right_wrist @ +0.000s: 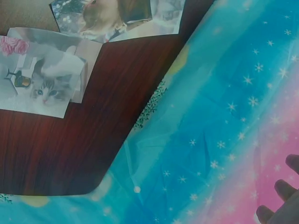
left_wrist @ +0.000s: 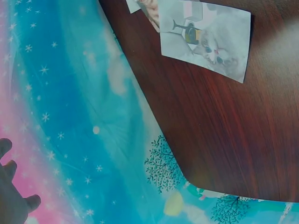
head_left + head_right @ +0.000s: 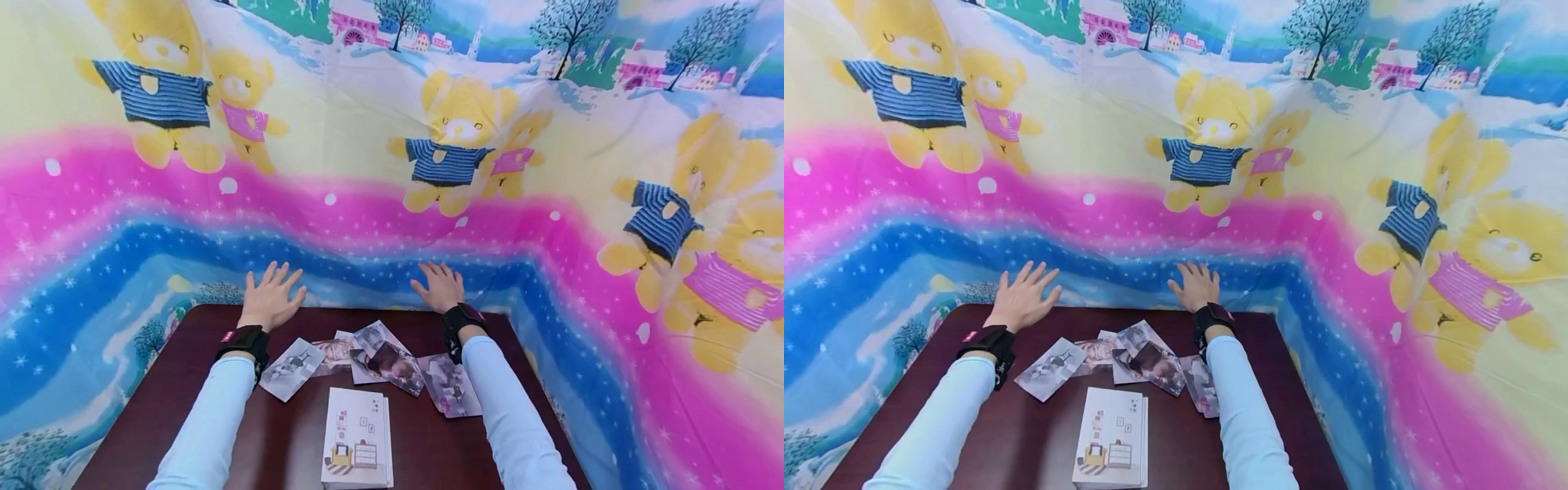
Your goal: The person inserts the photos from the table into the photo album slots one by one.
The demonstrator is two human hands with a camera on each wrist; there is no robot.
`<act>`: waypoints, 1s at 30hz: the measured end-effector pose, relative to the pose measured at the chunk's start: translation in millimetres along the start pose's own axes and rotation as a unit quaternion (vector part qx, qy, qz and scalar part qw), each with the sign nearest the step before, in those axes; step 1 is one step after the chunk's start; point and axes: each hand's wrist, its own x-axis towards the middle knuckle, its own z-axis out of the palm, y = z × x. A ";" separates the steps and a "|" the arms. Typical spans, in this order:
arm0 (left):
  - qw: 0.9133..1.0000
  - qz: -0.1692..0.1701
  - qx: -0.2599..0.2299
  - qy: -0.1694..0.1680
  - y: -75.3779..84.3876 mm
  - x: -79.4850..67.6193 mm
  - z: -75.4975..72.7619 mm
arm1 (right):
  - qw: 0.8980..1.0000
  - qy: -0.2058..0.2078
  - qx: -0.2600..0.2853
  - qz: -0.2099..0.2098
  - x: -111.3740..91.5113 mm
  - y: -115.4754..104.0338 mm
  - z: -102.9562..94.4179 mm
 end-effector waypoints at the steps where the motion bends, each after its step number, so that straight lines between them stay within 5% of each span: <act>1: 1.000 0.000 -0.002 -0.001 1.3 -1.0 0.2 | 1.000 -0.001 -0.001 -0.001 -1.3 0.2 0.4; 16: 1.000 -0.003 0.008 0.007 10.4 -1.0 -21.2 | 1.000 -0.023 -0.015 0.012 -4.3 4.1 -9.0; 30: 1.000 0.001 0.004 -0.008 9.4 -4.2 -24.5 | 0.999 -0.045 -0.006 0.004 -9.9 3.8 -9.2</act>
